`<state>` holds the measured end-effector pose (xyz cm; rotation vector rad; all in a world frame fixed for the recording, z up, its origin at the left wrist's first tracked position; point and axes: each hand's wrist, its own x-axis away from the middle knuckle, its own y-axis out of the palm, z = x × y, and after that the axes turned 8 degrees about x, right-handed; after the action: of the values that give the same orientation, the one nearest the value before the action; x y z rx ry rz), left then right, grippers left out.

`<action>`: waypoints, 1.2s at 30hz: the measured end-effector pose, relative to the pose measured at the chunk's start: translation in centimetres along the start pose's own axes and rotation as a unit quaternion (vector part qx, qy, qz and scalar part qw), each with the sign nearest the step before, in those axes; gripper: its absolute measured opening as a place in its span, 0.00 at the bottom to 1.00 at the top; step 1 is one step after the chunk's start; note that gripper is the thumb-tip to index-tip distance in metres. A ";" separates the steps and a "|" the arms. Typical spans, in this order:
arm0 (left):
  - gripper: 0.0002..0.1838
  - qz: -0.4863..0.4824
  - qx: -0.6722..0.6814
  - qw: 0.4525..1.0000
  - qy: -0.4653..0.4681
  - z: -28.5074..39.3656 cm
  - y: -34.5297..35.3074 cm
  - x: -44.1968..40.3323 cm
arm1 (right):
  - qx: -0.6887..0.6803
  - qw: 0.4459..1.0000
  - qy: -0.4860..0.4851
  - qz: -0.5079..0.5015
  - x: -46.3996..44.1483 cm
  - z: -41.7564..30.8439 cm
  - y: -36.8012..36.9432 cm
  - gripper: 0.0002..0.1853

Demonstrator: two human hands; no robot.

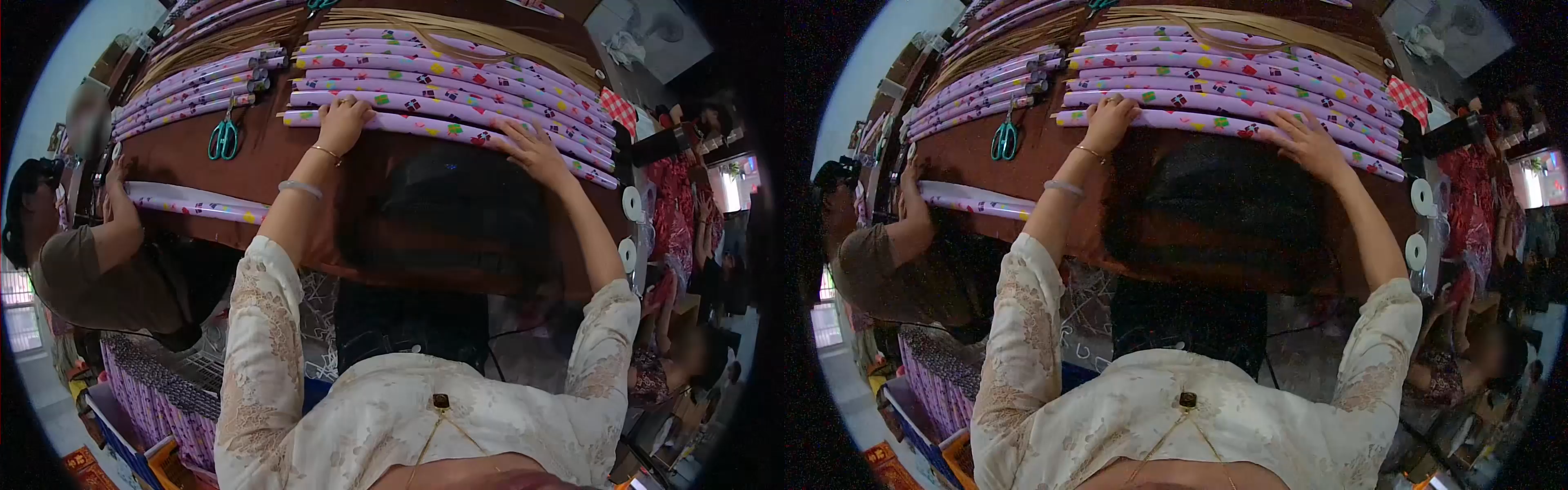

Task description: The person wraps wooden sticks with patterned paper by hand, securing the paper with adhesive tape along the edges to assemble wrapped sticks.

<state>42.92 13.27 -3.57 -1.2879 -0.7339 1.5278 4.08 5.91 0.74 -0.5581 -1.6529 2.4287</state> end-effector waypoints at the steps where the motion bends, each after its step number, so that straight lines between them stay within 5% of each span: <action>1: 0.12 0.013 0.000 1.000 0.005 0.0 0.0 0.0 | 0.002 1.000 0.001 -0.002 1.2 0.2 -0.7 0.31; 8: 0.11 0.062 -0.001 0.998 0.026 0.0 0.6 0.2 | 0.053 0.987 0.142 -0.049 9.9 2.2 -1.6 0.29; 13: 0.10 0.042 -0.037 0.998 0.009 1.2 -0.2 0.3 | -0.003 0.980 0.200 0.020 11.1 1.9 -0.6 0.27; 15: 0.10 0.138 -0.010 0.988 0.068 2.6 -0.7 0.9 | 0.001 0.979 0.204 0.018 11.2 2.0 -0.3 0.27; 18: 0.23 0.115 0.131 0.977 0.125 5.8 -0.3 1.1 | 0.007 0.979 0.204 0.013 11.1 1.9 -0.2 0.26; 19: 0.25 0.032 0.118 0.977 0.176 7.0 -0.8 0.8 | 0.012 0.978 0.206 0.008 11.2 1.9 -0.2 0.26; 24: 0.27 -0.007 -0.041 0.950 0.308 7.4 1.8 -0.8 | 0.021 0.979 0.201 -0.007 10.8 1.7 -0.6 0.27; 28: 0.30 -0.074 -0.013 0.964 0.253 6.9 0.8 0.1 | 0.009 0.980 0.199 0.004 10.9 1.8 -0.5 0.28; 36: 0.35 -0.049 -0.096 0.989 0.104 0.2 -3.8 4.9 | 0.003 0.978 0.207 0.009 11.1 1.9 0.0 0.28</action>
<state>44.02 19.18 -1.96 -1.5053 -0.8108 1.2461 -6.85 7.88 -1.02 -1.0018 -1.4667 2.1348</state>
